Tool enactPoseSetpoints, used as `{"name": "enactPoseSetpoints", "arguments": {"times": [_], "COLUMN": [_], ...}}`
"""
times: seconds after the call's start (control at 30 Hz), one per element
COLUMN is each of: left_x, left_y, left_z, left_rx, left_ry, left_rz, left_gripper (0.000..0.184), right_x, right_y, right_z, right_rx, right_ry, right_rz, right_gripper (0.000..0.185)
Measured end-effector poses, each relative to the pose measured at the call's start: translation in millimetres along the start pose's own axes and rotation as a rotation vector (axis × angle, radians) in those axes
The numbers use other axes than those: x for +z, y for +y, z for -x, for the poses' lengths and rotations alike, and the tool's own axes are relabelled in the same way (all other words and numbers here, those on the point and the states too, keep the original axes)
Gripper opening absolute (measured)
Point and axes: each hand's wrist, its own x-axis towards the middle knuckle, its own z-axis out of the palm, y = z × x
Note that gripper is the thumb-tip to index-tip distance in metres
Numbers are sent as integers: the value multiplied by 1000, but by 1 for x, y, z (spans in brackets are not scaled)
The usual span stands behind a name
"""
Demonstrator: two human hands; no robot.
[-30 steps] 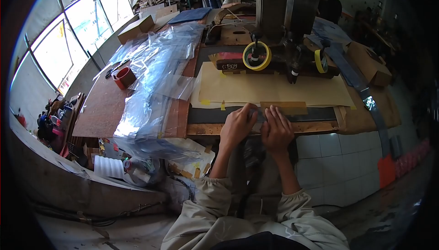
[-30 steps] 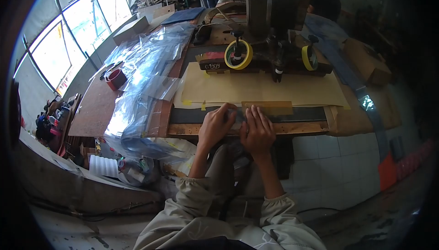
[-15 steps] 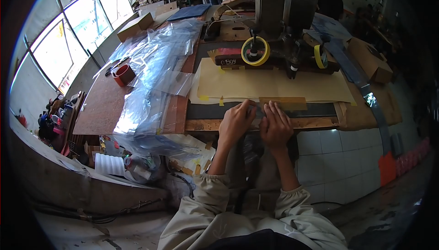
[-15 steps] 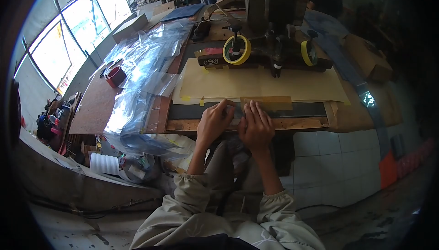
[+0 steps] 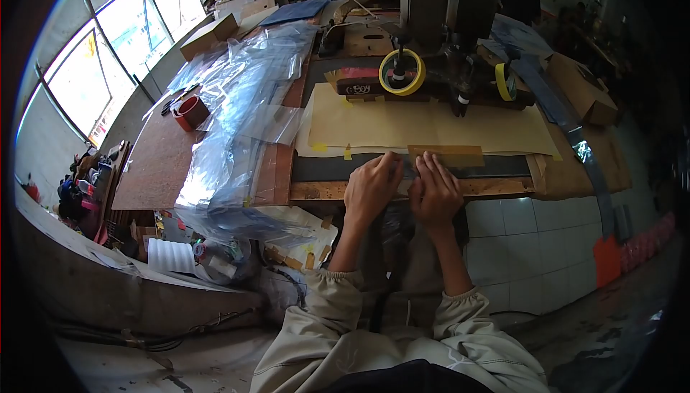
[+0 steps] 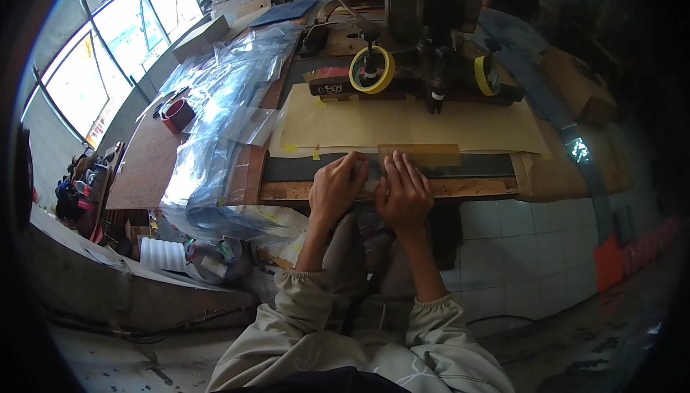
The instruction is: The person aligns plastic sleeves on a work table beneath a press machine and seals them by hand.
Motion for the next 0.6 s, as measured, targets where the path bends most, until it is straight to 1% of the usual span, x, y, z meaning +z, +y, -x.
{"name": "enactPoseSetpoints", "arguments": {"times": [0.33,0.47,0.6], "left_x": [1,-4,0], "left_y": [0,5,3], "left_z": [1,0,0], "left_rx": [36,9,20], "left_ry": [32,-30,20], "left_rz": [-17,-62,-30], "left_gripper": [15,14,14], "right_x": [-1,0,-1], "right_y": [0,1,0], "right_z": [-1,0,0], "right_rx": [-6,-3,3], "right_ry": [-1,2,-1], "right_rz": [4,5,2], "right_gripper": [37,38,38]}}
